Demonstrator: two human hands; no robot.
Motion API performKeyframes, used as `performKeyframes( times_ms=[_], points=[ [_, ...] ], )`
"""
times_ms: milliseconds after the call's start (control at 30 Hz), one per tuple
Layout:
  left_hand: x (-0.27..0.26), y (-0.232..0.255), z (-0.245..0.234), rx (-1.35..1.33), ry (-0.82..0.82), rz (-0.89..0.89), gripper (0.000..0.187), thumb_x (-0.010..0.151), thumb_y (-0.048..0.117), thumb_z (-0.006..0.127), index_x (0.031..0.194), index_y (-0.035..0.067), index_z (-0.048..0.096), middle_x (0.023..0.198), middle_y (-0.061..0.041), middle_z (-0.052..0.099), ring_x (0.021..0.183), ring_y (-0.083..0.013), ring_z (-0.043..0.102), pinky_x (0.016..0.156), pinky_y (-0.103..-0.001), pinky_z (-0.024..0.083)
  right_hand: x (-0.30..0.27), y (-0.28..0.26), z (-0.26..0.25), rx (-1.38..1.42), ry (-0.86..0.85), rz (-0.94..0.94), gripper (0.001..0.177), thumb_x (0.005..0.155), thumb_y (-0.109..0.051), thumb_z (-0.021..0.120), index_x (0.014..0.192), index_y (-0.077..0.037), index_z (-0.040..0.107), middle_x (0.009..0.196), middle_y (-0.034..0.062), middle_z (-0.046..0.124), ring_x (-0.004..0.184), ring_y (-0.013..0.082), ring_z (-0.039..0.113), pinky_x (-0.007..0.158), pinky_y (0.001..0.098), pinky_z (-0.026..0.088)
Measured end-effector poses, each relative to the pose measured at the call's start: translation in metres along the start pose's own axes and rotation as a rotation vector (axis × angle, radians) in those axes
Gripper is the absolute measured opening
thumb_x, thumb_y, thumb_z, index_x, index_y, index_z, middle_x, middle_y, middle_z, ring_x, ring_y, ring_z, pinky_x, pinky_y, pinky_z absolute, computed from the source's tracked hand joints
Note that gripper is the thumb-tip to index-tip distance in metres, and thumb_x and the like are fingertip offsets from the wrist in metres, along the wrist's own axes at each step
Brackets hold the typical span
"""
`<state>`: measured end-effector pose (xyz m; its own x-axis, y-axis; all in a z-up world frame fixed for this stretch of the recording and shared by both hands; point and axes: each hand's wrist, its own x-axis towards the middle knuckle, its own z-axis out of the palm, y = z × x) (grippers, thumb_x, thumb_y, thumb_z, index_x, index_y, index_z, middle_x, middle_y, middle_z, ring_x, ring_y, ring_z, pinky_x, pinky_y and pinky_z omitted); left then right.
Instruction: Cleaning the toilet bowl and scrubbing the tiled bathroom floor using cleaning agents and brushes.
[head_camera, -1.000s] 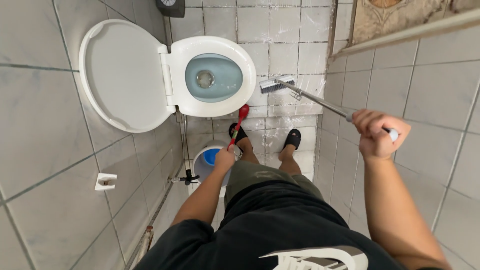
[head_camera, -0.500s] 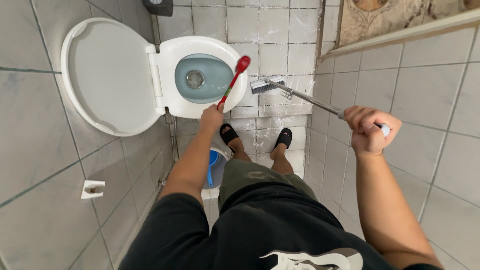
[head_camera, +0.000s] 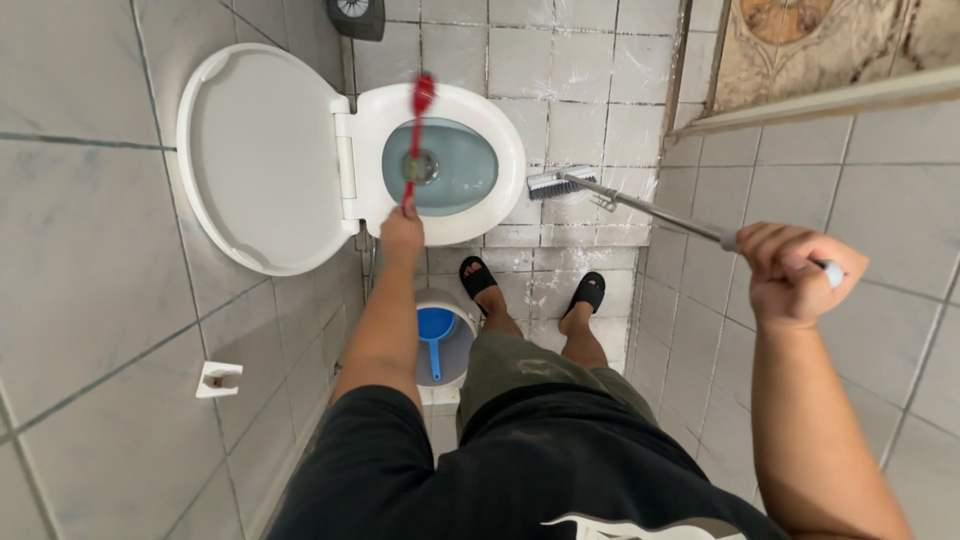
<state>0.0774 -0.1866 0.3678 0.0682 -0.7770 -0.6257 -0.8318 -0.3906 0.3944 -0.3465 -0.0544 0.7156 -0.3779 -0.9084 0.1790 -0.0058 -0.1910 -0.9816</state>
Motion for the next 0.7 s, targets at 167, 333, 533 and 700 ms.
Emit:
performKeyframes(
  times_ms=[167, 333, 533, 700],
  points=[
    [-0.008, -0.016, -0.011, -0.071, 0.074, 0.018, 0.055, 0.105, 0.053, 0.043, 0.106, 0.006, 0.071, 0.102, -0.028, 0.071, 0.101, -0.0495, 0.066, 0.090, -0.057, 0.052, 0.004, 0.005, 0.005, 0.018, -0.024, -0.003, 0.020, 0.080, -0.001, 0.040, 0.063, -0.002, 0.029, 0.054, 0.0128, 0.036, 0.048, 0.0214, 0.029, 0.054, 0.0354, 0.031],
    [0.006, -0.063, -0.005, -0.150, 0.332, -0.182, 0.057, 0.106, 0.052, 0.046, 0.099, 0.001, 0.071, 0.099, -0.029, 0.072, 0.097, -0.0493, 0.068, 0.087, -0.057, 0.054, 0.009, 0.009, 0.002, 0.018, -0.021, 0.017, 0.021, 0.081, 0.000, 0.040, 0.063, -0.001, 0.031, 0.055, 0.0124, 0.035, 0.049, 0.0221, 0.030, 0.057, 0.0380, 0.033],
    [-0.037, -0.041, -0.028, -0.040, 0.120, -0.071, 0.055, 0.101, 0.051, 0.046, 0.096, 0.004, 0.073, 0.093, -0.029, 0.070, 0.091, -0.0515, 0.065, 0.079, -0.059, 0.052, 0.013, 0.020, 0.005, 0.037, -0.009, 0.021, 0.020, 0.083, 0.002, 0.041, 0.064, 0.000, 0.033, 0.055, 0.0138, 0.038, 0.048, 0.0226, 0.032, 0.055, 0.0375, 0.034],
    [-0.031, -0.052, 0.014, -0.094, 0.182, -0.151, 0.060, 0.104, 0.053, 0.044, 0.095, 0.001, 0.073, 0.094, -0.029, 0.071, 0.092, -0.0495, 0.067, 0.082, -0.058, 0.052, 0.008, 0.021, 0.009, 0.040, -0.014, 0.034, 0.024, 0.086, 0.002, 0.043, 0.063, 0.001, 0.035, 0.056, 0.0138, 0.039, 0.048, 0.0235, 0.034, 0.057, 0.0387, 0.036]
  ],
)
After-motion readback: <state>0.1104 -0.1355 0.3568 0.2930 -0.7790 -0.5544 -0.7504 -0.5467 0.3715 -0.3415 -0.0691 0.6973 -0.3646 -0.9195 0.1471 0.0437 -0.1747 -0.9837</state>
